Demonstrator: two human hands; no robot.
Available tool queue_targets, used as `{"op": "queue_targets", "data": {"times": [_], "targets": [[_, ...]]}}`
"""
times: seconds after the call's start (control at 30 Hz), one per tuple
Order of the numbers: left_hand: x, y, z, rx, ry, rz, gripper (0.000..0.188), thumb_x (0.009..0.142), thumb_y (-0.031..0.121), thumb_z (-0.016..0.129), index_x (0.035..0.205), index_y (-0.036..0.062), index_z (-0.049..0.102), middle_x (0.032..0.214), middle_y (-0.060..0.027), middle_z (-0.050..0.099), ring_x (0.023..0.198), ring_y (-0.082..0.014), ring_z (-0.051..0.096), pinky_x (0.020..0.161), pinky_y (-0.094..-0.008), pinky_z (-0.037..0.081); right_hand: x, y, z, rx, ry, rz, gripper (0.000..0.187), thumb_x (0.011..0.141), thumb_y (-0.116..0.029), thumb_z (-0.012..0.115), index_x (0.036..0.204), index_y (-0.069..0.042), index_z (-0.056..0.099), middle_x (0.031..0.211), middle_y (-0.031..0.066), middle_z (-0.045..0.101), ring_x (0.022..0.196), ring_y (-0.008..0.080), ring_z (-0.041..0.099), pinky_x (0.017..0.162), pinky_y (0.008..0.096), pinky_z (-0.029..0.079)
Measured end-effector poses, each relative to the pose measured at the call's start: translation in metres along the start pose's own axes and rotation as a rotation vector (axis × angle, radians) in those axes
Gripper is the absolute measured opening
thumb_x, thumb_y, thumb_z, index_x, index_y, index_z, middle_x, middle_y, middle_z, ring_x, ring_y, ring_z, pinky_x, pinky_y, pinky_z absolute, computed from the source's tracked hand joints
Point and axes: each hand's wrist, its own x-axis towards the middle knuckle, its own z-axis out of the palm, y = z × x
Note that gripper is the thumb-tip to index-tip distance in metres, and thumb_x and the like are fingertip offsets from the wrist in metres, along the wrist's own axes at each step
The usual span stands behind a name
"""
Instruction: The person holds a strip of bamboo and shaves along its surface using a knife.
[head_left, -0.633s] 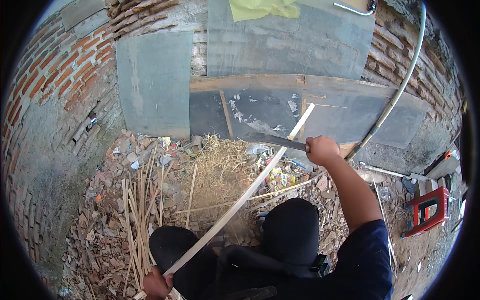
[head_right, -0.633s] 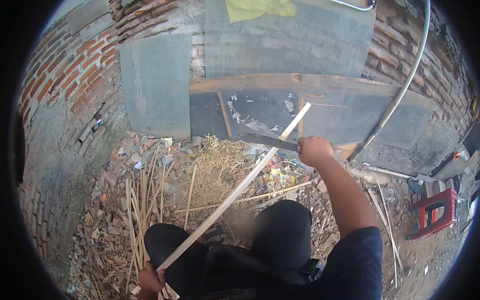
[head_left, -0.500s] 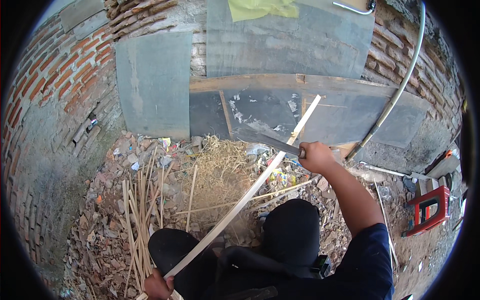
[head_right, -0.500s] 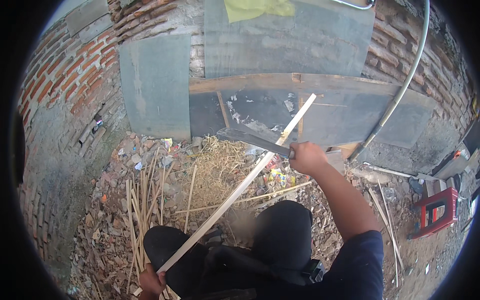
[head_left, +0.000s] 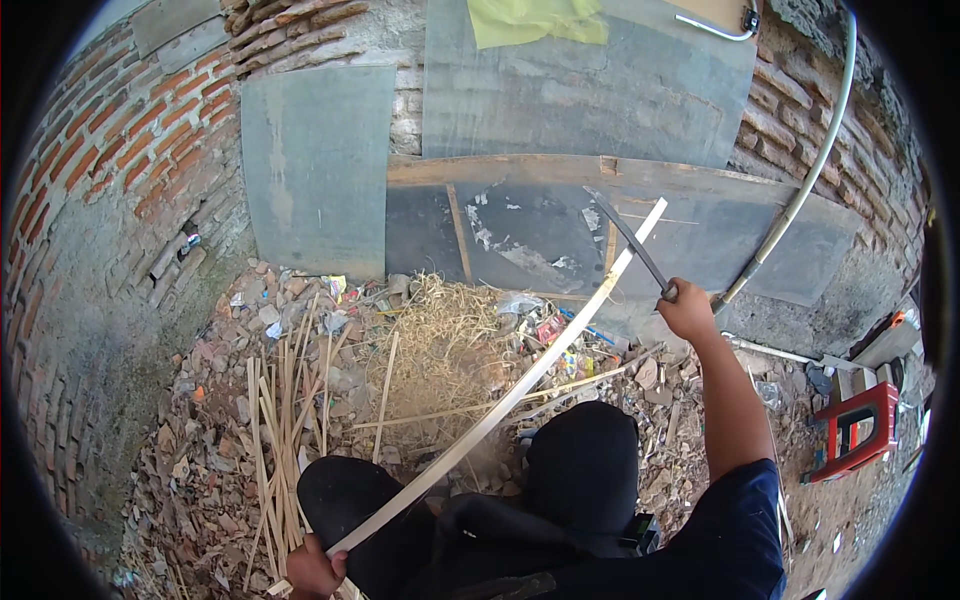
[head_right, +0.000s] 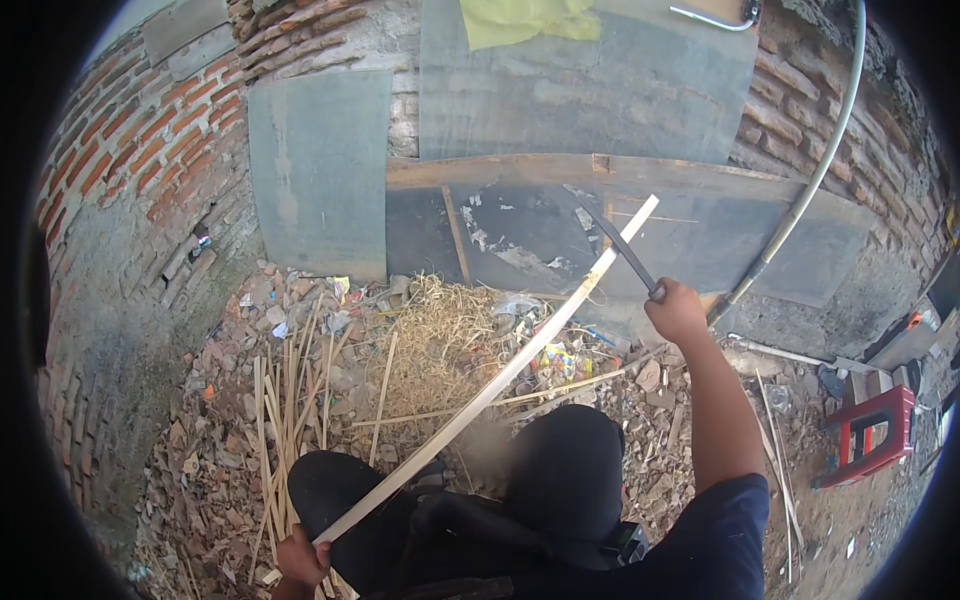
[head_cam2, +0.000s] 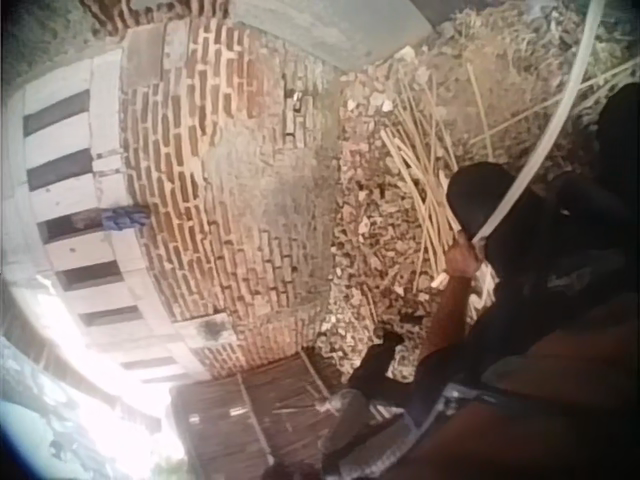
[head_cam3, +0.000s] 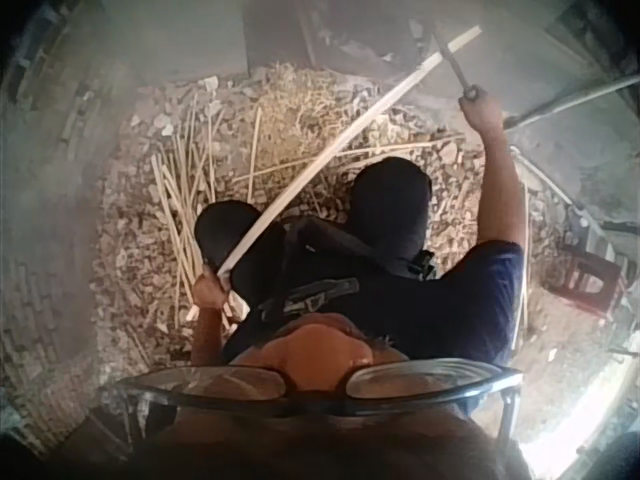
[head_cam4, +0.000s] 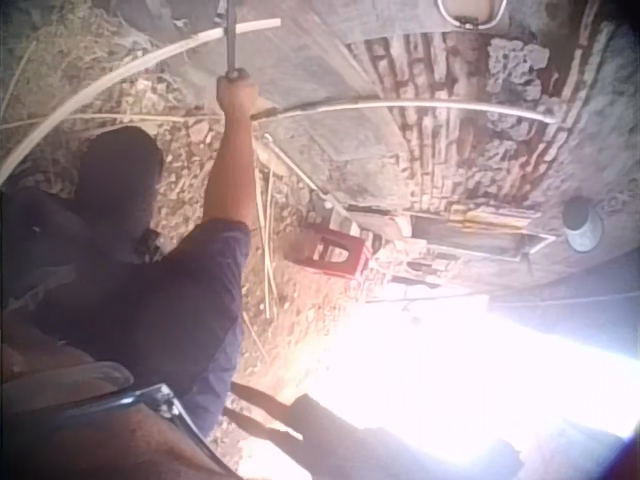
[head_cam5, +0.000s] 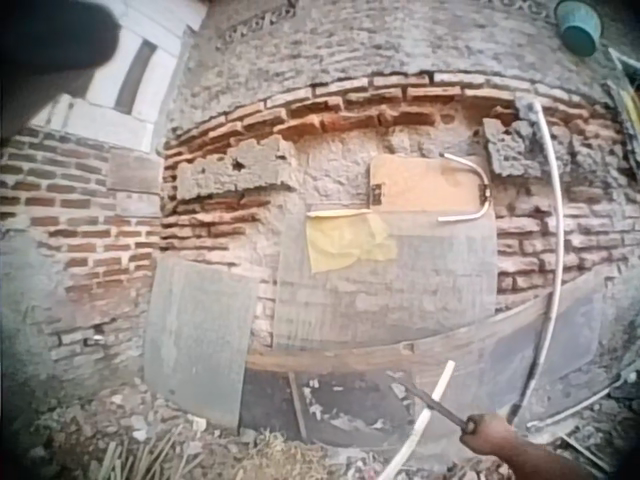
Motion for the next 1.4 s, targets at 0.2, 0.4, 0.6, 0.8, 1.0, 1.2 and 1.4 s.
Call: {"op": "queue_targets", "data": {"times": [0.2, 0.4, 0.6, 0.8, 1.0, 1.2, 1.4], "targets": [[0.001, -0.003, 0.009, -0.067, 0.027, 0.034, 0.062, 0.093, 0.055, 0.047, 0.092, -0.0072, 0.046, 0.054, -0.0219, 0.050, 0.049, -0.0462, 0.054, 0.044, -0.0506, 0.041, -0.048, -0.025, -0.012, 0.119, 0.010, -0.089, 0.029, 0.075, -0.022, 0.069, 0.096, -0.003, 0.066, 0.069, 0.0219, 0.064, 0.073, 0.0393, 0.066, 0.070, 0.0461, 0.052], [0.000, 0.003, 0.005, -0.024, 0.036, -0.002, 0.064, 0.093, 0.057, 0.043, 0.091, -0.0070, 0.045, 0.056, -0.0224, 0.050, 0.050, -0.0474, 0.054, 0.045, -0.0514, 0.042, -0.066, -0.076, -0.032, -0.356, -0.206, -0.368, 0.021, 0.075, -0.023, 0.065, 0.092, -0.011, 0.066, 0.073, 0.0178, 0.068, 0.078, 0.0353, 0.069, 0.071, 0.0478, 0.055], [0.000, 0.001, 0.014, 0.040, 0.103, 0.013, 0.065, 0.094, 0.059, 0.041, 0.089, -0.0053, 0.046, 0.058, -0.0217, 0.050, 0.050, -0.0456, 0.055, 0.045, -0.0512, 0.041, -0.011, -0.062, -0.072, -0.409, -0.246, -0.193, 0.020, 0.075, -0.021, 0.063, 0.092, -0.013, 0.070, 0.085, 0.0153, 0.070, 0.085, 0.0353, 0.068, 0.077, 0.0471, 0.055], [-0.003, 0.004, 0.007, 0.016, 0.087, 0.006, 0.064, 0.094, 0.060, 0.040, 0.088, -0.0040, 0.045, 0.057, -0.0205, 0.050, 0.049, -0.0441, 0.054, 0.044, -0.0501, 0.040, -0.042, -0.103, -0.051, -0.471, -0.408, -0.383, 0.022, 0.076, -0.023, 0.064, 0.094, -0.011, 0.069, 0.087, 0.0155, 0.071, 0.088, 0.0360, 0.068, 0.082, 0.0470, 0.054], [0.000, -0.006, 0.012, -0.008, 0.083, 0.037, 0.065, 0.094, 0.061, 0.040, 0.088, -0.0036, 0.046, 0.056, -0.0192, 0.050, 0.049, -0.0428, 0.054, 0.044, -0.0497, 0.040, 0.023, -0.026, -0.067, -0.386, -0.013, 0.069, 0.024, 0.080, -0.021, 0.061, 0.099, -0.009, 0.069, 0.093, 0.0193, 0.071, 0.090, 0.0390, 0.067, 0.080, 0.0488, 0.054], [0.000, 0.000, 0.011, 0.001, 0.034, 0.002, 0.066, 0.094, 0.061, 0.039, 0.087, -0.0041, 0.046, 0.055, -0.0190, 0.049, 0.049, -0.0433, 0.054, 0.045, -0.0504, 0.042, -0.013, -0.030, -0.071, -0.163, -0.058, -0.042, 0.026, 0.074, -0.021, 0.066, 0.095, -0.005, 0.069, 0.087, 0.0229, 0.069, 0.087, 0.0400, 0.067, 0.079, 0.0469, 0.053], [-0.001, -0.013, 0.019, -0.047, 0.083, 0.044, 0.066, 0.093, 0.059, 0.042, 0.089, -0.0060, 0.046, 0.055, -0.0208, 0.049, 0.049, -0.0459, 0.053, 0.044, -0.0509, 0.041, -0.045, -0.062, -0.056, -0.210, -0.139, -0.331, 0.023, 0.071, -0.021, 0.070, 0.092, -0.011, 0.067, 0.077, 0.0162, 0.069, 0.078, 0.0370, 0.068, 0.073, 0.0466, 0.054]]}}
